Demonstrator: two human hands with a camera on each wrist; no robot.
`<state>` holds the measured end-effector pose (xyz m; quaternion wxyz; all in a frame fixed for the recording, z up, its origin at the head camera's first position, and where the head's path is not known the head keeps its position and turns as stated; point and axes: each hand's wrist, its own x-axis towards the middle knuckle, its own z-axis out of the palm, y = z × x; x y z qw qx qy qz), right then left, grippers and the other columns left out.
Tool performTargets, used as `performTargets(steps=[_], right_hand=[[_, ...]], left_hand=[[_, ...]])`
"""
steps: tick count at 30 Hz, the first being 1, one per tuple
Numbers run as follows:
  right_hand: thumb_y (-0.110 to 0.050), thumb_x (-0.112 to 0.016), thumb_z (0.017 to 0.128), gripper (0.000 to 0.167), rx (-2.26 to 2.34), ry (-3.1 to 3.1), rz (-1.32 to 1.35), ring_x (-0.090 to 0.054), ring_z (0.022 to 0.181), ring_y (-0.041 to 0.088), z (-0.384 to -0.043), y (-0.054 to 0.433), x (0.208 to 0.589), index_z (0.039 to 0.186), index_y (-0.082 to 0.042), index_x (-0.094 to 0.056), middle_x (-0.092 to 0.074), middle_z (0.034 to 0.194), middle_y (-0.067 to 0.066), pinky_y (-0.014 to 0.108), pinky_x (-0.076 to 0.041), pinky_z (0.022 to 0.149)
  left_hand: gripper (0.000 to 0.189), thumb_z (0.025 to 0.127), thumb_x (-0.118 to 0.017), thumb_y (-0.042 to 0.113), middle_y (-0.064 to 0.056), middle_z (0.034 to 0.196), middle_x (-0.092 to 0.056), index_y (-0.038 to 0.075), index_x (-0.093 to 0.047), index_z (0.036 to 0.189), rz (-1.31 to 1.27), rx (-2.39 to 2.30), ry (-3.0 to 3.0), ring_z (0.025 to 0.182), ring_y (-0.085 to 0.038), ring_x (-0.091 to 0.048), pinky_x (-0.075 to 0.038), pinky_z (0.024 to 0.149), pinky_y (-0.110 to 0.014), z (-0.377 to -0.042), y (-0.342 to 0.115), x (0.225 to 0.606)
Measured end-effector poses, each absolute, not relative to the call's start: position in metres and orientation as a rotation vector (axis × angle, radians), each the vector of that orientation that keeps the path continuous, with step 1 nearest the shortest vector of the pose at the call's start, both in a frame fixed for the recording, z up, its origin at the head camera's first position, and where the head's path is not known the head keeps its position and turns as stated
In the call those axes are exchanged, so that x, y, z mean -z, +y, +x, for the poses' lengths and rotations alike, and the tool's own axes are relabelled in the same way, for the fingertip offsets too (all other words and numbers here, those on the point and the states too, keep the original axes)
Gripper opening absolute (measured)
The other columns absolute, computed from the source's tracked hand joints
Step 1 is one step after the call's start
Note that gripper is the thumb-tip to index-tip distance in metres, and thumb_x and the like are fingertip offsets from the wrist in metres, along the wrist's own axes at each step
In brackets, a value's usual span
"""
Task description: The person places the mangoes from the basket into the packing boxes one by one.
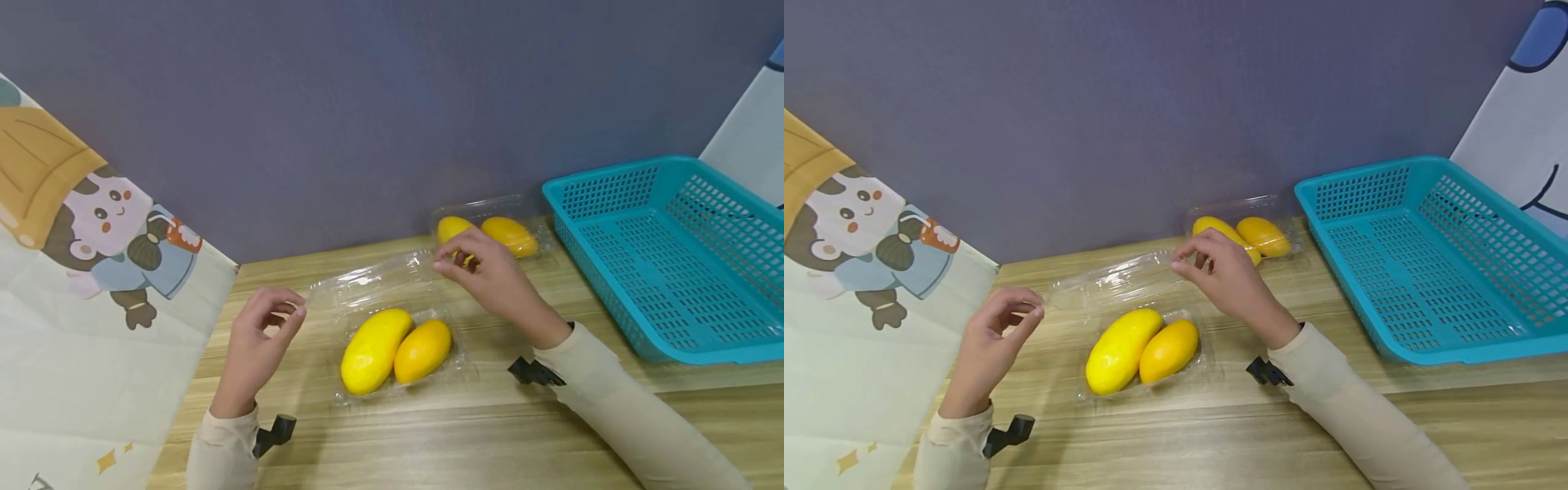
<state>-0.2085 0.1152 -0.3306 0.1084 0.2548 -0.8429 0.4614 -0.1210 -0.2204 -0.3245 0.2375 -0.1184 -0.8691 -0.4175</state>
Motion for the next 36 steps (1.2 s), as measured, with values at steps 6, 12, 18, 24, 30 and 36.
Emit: performTargets(steps=[6,12,18,24,30,36], right_hand=[[-0.028,-0.071,0.092,0.007,-1.280,-2.507,0.798,-0.053,0.082,0.013,-0.208,0.120,0.331,0.096,-0.023,-0.072,-0.061,0.100,-0.005,0.025,-0.049,0.066],[-0.026,-0.074,0.090,0.006,-1.220,-2.527,0.832,-0.053,0.080,0.012,-0.207,0.123,0.333,0.095,-0.023,-0.073,-0.062,0.095,-0.005,0.027,-0.051,0.067],[-0.026,-0.074,0.089,0.008,-1.193,-2.563,0.864,-0.054,0.079,0.012,-0.209,0.126,0.340,0.096,-0.023,-0.074,-0.064,0.092,-0.006,0.027,-0.049,0.067],[-0.026,-0.075,0.088,0.010,-1.145,-2.616,0.880,-0.056,0.079,0.011,-0.211,0.127,0.345,0.098,-0.022,-0.075,-0.067,0.093,-0.007,0.027,-0.050,0.066],[-0.026,-0.076,0.087,0.008,-1.113,-2.666,0.923,-0.056,0.077,0.010,-0.210,0.130,0.350,0.094,-0.026,-0.072,-0.065,0.086,-0.011,0.026,-0.050,0.067],[-0.024,-0.076,0.087,0.010,-1.101,-2.657,1.075,-0.055,0.076,0.006,-0.210,0.135,0.360,0.093,-0.028,-0.068,-0.062,0.083,-0.014,0.023,-0.049,0.066]], left_hand=[[0.017,0.089,-0.071,0.001,0.001,0.106,-0.064,0.012,-0.069,0.100,-0.447,1.022,-2.436,0.090,-0.001,-0.059,-0.049,0.070,-0.014,-0.118,-0.221,0.325],[0.017,0.089,-0.071,0.001,0.003,0.104,-0.064,0.014,-0.070,0.099,-0.469,0.974,-2.452,0.088,-0.002,-0.059,-0.049,0.069,-0.015,-0.117,-0.221,0.325],[0.017,0.087,-0.073,0.003,0.005,0.100,-0.063,0.015,-0.069,0.098,-0.447,0.925,-2.490,0.086,-0.001,-0.059,-0.050,0.067,-0.019,-0.113,-0.221,0.332],[0.014,0.087,-0.075,0.007,0.005,0.102,-0.063,0.016,-0.069,0.096,-0.395,0.832,-2.564,0.083,-0.004,-0.059,-0.052,0.064,-0.026,-0.112,-0.218,0.345],[0.015,0.087,-0.075,0.007,0.004,0.103,-0.062,0.017,-0.067,0.095,-0.383,0.795,-2.600,0.083,-0.008,-0.060,-0.052,0.064,-0.026,-0.109,-0.214,0.349],[0.018,0.085,-0.076,0.006,0.004,0.101,-0.060,0.019,-0.065,0.090,-0.405,0.738,-2.639,0.083,-0.011,-0.060,-0.051,0.063,-0.025,-0.106,-0.215,0.356]])
